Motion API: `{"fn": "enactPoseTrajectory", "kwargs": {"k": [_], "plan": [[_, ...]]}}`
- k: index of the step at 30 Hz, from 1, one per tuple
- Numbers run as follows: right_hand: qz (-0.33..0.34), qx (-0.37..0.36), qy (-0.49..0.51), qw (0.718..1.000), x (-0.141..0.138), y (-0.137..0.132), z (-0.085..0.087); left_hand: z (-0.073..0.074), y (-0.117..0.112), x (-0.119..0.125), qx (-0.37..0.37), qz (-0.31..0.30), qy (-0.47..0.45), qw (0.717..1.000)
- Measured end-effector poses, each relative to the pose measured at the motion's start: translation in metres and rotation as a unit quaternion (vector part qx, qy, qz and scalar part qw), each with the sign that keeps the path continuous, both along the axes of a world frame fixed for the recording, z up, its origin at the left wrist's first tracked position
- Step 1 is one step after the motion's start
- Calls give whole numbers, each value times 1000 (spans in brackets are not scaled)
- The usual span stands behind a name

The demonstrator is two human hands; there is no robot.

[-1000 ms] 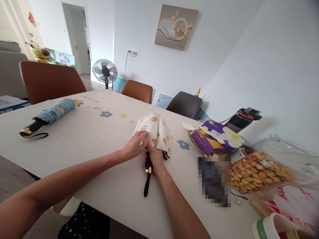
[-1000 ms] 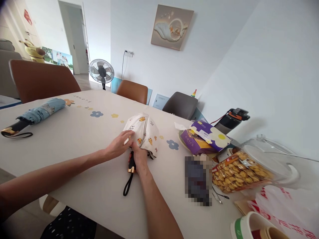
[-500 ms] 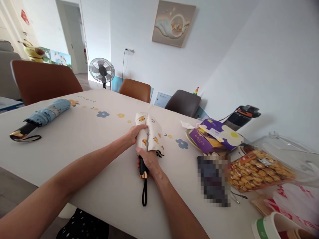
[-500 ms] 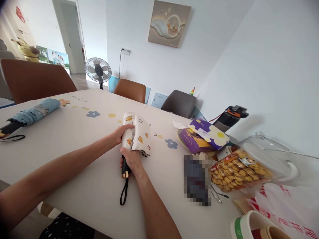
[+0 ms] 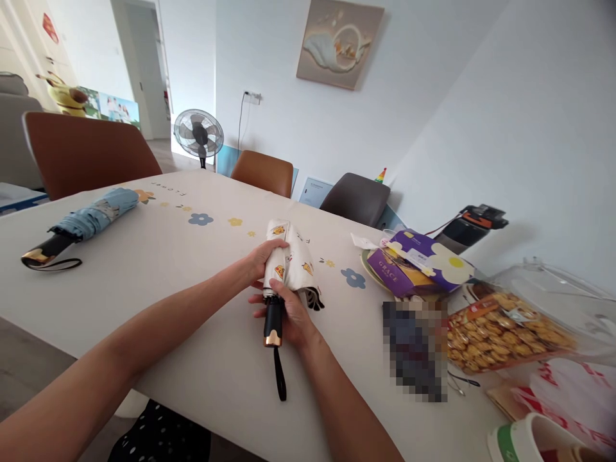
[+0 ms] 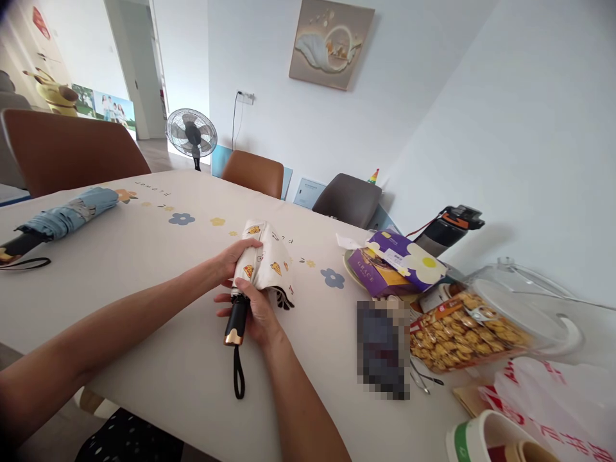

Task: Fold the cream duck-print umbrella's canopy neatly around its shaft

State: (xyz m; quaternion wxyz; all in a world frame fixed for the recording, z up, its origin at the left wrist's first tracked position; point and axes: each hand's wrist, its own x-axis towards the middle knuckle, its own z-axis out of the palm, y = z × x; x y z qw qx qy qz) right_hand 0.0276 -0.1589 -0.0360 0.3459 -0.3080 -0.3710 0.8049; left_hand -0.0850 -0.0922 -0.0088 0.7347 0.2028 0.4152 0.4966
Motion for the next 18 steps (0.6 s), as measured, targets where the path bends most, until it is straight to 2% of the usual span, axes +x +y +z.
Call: {"fn": "enactPoseTrajectory", "kwargs": {"k": [2, 5, 9, 12, 14, 15, 18], "plan": [[19, -21, -32, 999, 2, 2, -3, -6, 0, 0, -15, -42, 28, 999], [1, -23, -46, 999, 2, 5, -8, -15, 4, -2, 28, -35, 159, 986], [-76, -16, -28, 997, -4, 8, -9, -18, 7, -1, 68, 36, 294, 953], [-98, -46, -14, 994, -6, 10, -8, -12, 3, 6, 101, 104, 384, 912], [-92, -68, 6, 993, -5, 10, -8, -5, -5, 16, 185, 114, 467, 857], [-88, -70, 14, 994, -4, 10, -9, -2, -9, 22, 242, 94, 515, 817], [-95, -28, -6, 995, -1, 12, -14, 5, -21, 44, 404, -9, 636, 658]]}}
